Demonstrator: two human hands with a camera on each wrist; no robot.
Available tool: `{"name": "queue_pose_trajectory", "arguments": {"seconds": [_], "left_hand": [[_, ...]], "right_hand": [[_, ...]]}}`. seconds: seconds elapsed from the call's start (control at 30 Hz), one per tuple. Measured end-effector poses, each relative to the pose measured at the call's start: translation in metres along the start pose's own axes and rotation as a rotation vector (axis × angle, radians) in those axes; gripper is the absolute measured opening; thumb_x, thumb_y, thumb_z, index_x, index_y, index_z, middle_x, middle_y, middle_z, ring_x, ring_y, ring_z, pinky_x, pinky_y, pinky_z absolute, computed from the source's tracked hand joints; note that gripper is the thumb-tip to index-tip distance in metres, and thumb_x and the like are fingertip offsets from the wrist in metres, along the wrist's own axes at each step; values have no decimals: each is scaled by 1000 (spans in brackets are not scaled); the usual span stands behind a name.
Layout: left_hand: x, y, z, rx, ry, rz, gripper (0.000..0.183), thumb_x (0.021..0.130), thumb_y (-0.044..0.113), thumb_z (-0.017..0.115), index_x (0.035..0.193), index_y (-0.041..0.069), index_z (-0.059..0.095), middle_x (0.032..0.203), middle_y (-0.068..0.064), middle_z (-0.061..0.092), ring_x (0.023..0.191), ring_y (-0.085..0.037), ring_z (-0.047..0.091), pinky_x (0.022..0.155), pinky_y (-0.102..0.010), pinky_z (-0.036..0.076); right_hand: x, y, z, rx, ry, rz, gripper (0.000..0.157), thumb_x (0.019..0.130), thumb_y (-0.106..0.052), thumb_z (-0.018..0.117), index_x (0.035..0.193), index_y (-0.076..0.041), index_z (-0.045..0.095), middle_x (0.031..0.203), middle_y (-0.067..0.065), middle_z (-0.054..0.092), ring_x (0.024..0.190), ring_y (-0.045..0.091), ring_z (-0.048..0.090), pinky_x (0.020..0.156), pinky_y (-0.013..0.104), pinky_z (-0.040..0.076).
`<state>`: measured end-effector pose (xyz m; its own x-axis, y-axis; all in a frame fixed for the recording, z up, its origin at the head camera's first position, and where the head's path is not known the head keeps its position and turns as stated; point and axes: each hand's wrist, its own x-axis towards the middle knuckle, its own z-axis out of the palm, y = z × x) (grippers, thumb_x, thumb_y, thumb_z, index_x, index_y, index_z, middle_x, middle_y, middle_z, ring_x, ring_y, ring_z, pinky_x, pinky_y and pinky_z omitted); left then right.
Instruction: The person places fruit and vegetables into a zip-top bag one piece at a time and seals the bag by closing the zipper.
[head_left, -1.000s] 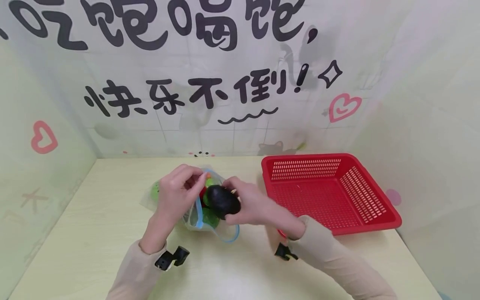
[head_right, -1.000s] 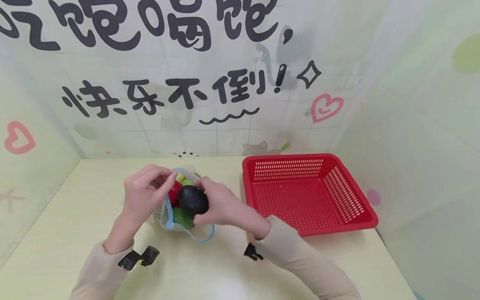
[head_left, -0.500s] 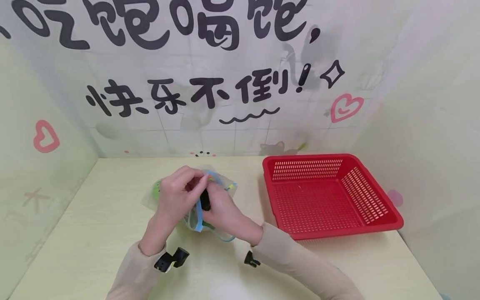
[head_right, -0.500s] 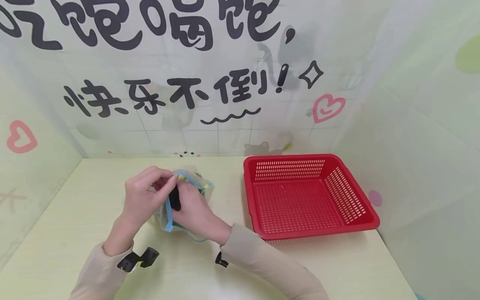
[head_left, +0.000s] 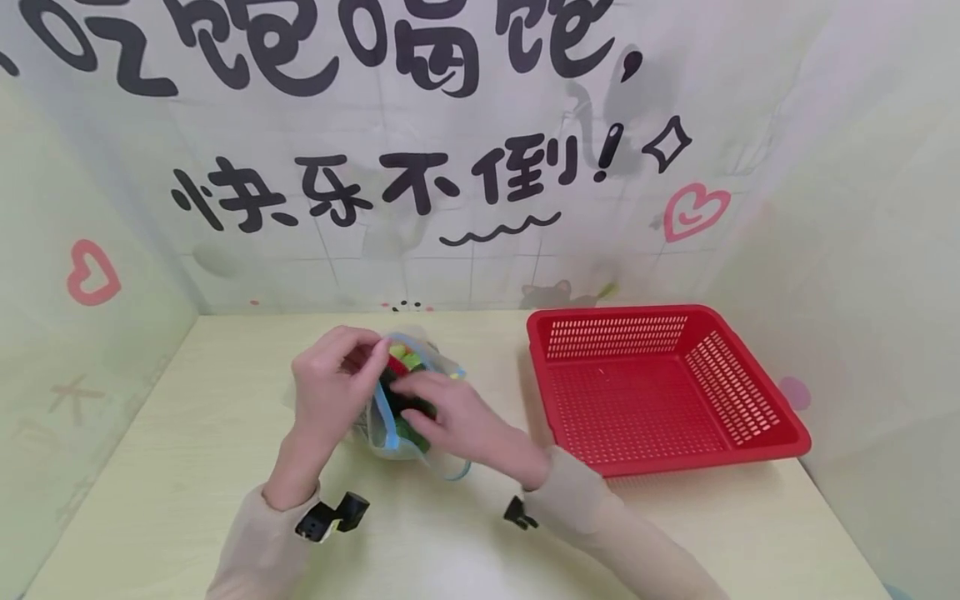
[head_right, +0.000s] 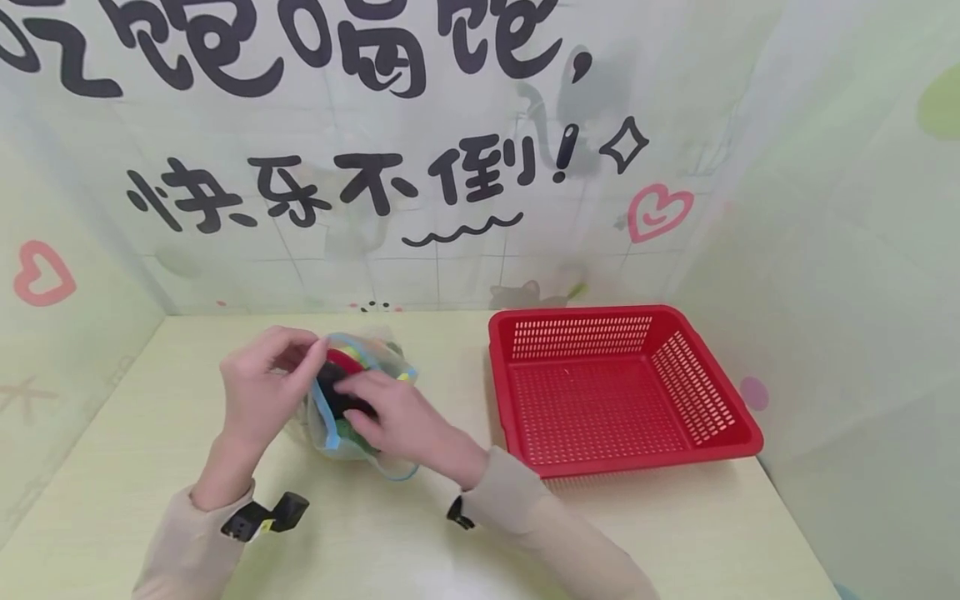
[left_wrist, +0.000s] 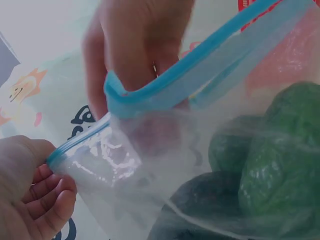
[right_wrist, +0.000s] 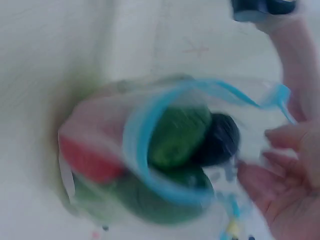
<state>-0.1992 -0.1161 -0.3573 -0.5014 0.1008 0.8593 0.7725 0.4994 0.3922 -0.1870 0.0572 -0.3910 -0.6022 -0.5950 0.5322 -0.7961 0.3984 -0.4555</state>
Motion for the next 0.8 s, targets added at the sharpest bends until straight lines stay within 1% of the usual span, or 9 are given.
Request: {"name": "queue_pose_trajectory", "arguments": {"seconds": [0.07, 0.1, 0.17, 0.23, 0.3, 0.37, 0.43, 0.57, 0.8], "left_hand": [[1, -3, -3, 8, 10, -16, 6, 73, -7, 70, 74, -4, 65, 66, -11, 62, 51, -16, 55, 53, -8, 44], [2, -4, -4, 12, 17, -18, 6, 73, -8, 70, 74, -5, 65, 66, -11, 62, 51, -16, 55, 54, -8, 44], [3, -6, -5, 14, 31, -27, 7, 72, -9, 71, 74, -4, 66, 66, -10, 62, 50, -16, 55, 54, -8, 44], [3, -7, -6, 14, 48, -32, 9, 70, -10, 72, 73, -3, 67, 66, -9, 62, 49, -17, 55, 53, -9, 45], [2, -7, -5, 7, 62, -35, 11, 69, -11, 73, 73, -3, 67, 65, -9, 63, 49, -18, 55, 53, -10, 45], [1, -7, -6, 2, 61, -43, 11, 69, -11, 73, 73, -3, 67, 66, -9, 63, 50, -17, 55, 54, -9, 45], [1, -7, -7, -2, 57, -47, 10, 69, -10, 74, 74, -3, 67, 66, -9, 63, 50, -17, 55, 54, -9, 45], [0, -8, -8, 4, 62, -58, 11, 69, -10, 74, 73, -3, 67, 66, -9, 63, 50, -17, 55, 55, -9, 45], [-1, -8, -11, 1, 63, -64, 11, 70, -10, 73, 73, -2, 67, 66, -8, 63, 50, -17, 55, 54, -10, 45]], "right_hand": [[-8, 6, -13, 50, 79, -64, 23, 82, 4, 66, 104, 4, 64, 101, 14, 66, 90, 19, 64, 81, 18, 51], [-11, 10, -19, 36, 109, -64, 21, 80, 6, 67, 100, 4, 65, 96, 12, 67, 86, 18, 64, 78, 18, 51], [-15, 18, -28, -38, 137, -27, 23, 78, 8, 68, 100, 2, 66, 96, 11, 68, 87, 19, 64, 79, 20, 52], [-17, 26, -31, -130, 110, 29, 28, 78, 7, 69, 105, 1, 65, 102, 11, 67, 92, 21, 63, 83, 25, 51], [-19, 32, -30, -197, 50, 70, 30, 78, 3, 71, 108, -2, 66, 105, 9, 68, 97, 21, 62, 87, 27, 50], [-18, 35, -25, -217, 22, 83, 30, 79, -1, 72, 108, -3, 66, 105, 8, 68, 97, 21, 62, 85, 27, 51], [-16, 37, -19, -227, 41, 79, 29, 78, -2, 74, 105, -4, 67, 102, 7, 68, 95, 21, 61, 83, 27, 52], [-13, 40, -9, -244, 127, 66, 23, 75, -2, 76, 96, -4, 69, 93, 6, 66, 88, 20, 59, 78, 25, 52], [-10, 44, -5, -235, 165, 30, 16, 73, -3, 78, 88, -6, 70, 89, 5, 65, 85, 18, 56, 77, 21, 51]]}}
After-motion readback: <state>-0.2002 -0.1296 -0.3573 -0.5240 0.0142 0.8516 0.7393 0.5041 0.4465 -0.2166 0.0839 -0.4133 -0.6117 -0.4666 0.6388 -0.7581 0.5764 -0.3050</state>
